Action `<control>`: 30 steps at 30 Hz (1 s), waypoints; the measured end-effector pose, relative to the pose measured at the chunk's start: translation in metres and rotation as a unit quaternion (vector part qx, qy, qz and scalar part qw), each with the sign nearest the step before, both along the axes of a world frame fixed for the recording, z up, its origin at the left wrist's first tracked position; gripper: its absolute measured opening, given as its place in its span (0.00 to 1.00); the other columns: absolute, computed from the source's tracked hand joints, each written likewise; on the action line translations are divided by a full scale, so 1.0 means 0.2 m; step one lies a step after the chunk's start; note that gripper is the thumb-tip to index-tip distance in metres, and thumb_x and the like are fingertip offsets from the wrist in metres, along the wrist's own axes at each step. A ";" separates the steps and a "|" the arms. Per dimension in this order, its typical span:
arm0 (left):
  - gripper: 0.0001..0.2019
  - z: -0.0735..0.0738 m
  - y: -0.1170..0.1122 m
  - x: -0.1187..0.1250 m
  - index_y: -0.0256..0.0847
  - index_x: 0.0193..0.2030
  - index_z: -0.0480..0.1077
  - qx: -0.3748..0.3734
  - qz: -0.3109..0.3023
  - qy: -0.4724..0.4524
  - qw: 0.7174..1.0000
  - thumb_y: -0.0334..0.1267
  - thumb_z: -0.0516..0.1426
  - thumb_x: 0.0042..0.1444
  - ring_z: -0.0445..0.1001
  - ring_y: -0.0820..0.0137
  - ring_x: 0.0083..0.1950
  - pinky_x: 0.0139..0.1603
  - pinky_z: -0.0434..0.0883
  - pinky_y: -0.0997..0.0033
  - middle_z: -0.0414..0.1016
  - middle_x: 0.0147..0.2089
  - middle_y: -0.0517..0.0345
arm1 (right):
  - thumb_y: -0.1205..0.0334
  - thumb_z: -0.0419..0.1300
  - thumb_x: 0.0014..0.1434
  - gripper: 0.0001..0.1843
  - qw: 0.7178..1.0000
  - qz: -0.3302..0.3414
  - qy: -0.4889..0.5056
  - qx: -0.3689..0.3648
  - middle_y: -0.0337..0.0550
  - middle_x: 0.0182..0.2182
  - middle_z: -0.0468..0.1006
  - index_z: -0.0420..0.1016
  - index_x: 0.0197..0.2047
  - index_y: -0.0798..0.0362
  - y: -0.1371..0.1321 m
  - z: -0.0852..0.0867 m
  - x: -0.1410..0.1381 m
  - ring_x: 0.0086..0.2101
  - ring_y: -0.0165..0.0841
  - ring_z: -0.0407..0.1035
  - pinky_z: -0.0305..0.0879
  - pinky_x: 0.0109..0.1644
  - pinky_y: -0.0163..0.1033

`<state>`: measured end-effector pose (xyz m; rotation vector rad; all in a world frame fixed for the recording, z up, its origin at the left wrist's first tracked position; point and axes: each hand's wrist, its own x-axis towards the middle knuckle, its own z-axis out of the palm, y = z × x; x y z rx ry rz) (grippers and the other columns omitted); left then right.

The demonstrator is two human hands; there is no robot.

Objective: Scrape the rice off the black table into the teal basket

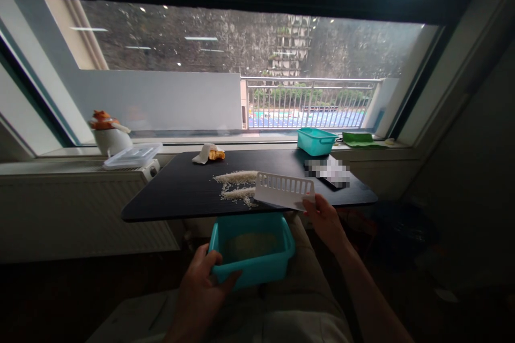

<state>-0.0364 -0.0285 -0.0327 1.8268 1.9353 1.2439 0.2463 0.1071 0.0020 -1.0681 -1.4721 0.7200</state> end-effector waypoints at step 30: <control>0.14 0.00 0.02 -0.01 0.43 0.28 0.66 0.008 0.012 0.005 1.000 0.47 0.65 0.46 0.73 0.70 0.34 0.32 0.72 0.73 0.68 0.39 0.61 | 0.39 0.65 0.52 0.24 0.998 0.042 0.036 -0.028 0.46 0.35 0.84 0.79 0.40 0.52 -0.08 0.04 -0.02 0.33 0.41 0.76 0.76 0.34 0.43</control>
